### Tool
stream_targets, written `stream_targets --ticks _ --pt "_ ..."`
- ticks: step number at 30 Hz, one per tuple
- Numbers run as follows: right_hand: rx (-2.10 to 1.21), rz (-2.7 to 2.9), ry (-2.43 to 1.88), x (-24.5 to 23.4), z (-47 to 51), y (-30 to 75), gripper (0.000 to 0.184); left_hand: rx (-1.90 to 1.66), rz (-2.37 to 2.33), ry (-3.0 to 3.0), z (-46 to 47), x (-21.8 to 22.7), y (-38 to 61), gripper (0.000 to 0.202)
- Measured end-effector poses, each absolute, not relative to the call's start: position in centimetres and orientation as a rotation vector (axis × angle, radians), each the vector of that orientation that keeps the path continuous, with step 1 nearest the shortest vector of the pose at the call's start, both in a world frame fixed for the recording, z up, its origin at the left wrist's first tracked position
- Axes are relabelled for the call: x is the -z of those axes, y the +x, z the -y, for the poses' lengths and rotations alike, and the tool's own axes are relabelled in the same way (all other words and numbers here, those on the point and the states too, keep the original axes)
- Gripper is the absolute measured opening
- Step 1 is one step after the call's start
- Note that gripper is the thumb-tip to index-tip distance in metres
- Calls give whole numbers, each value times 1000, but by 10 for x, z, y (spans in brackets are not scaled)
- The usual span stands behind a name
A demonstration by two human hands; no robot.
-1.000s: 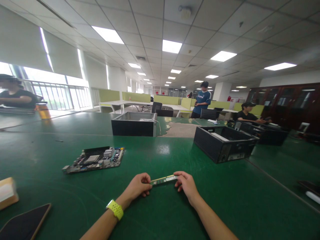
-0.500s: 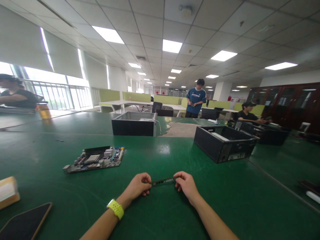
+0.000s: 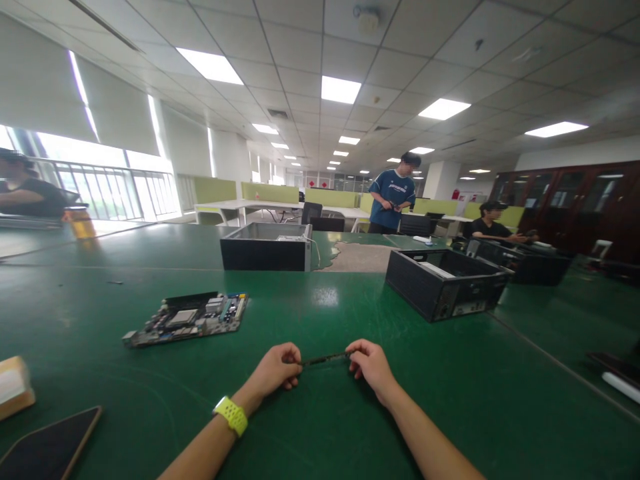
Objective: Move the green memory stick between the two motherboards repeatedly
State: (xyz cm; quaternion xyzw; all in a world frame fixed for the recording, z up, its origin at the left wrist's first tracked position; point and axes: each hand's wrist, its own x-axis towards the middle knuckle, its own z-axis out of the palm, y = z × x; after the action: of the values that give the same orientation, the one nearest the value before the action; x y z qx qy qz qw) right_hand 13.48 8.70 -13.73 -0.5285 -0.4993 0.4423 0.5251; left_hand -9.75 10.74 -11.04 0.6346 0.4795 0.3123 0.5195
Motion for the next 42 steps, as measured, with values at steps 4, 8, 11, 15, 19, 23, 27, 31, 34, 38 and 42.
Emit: stream_targets --ticks 4,8,11,15,19,23,27,31,34,38,42 --pt "-1074 1182 -1254 138 -88 135 18 -752 -1139 1511 -106 108 -97 17" --pt "-1094 1166 -1249 138 -88 135 18 -754 -1123 1507 -109 112 -97 18" --pt "-1104 1162 -1251 137 -88 135 18 -758 -1119 1505 -110 113 -98 18" --pt "-1105 1168 -1244 134 -86 135 17 -757 -1114 1511 -110 113 -98 17" --pt "-1097 1172 -1238 133 -86 135 18 -756 -1112 1507 -110 114 -98 17" --pt "-1105 1169 -1235 134 -85 135 19 -755 -1116 1494 -110 113 -98 19" --pt "-1104 1172 -1236 133 -85 135 20 -750 -1119 1496 -108 110 -97 18" --pt "-1107 1173 -1242 134 -86 136 20 -750 -1120 1494 -108 110 -97 17" --pt "-1107 1176 -1246 136 -87 136 21 -749 -1119 1496 -110 113 -98 17" --pt "-1100 1183 -1247 137 -88 136 21 -755 -1114 1509 -111 114 -98 17" --pt "-1095 1188 -1241 138 -88 136 20 -761 -1115 1498 -109 112 -98 19"
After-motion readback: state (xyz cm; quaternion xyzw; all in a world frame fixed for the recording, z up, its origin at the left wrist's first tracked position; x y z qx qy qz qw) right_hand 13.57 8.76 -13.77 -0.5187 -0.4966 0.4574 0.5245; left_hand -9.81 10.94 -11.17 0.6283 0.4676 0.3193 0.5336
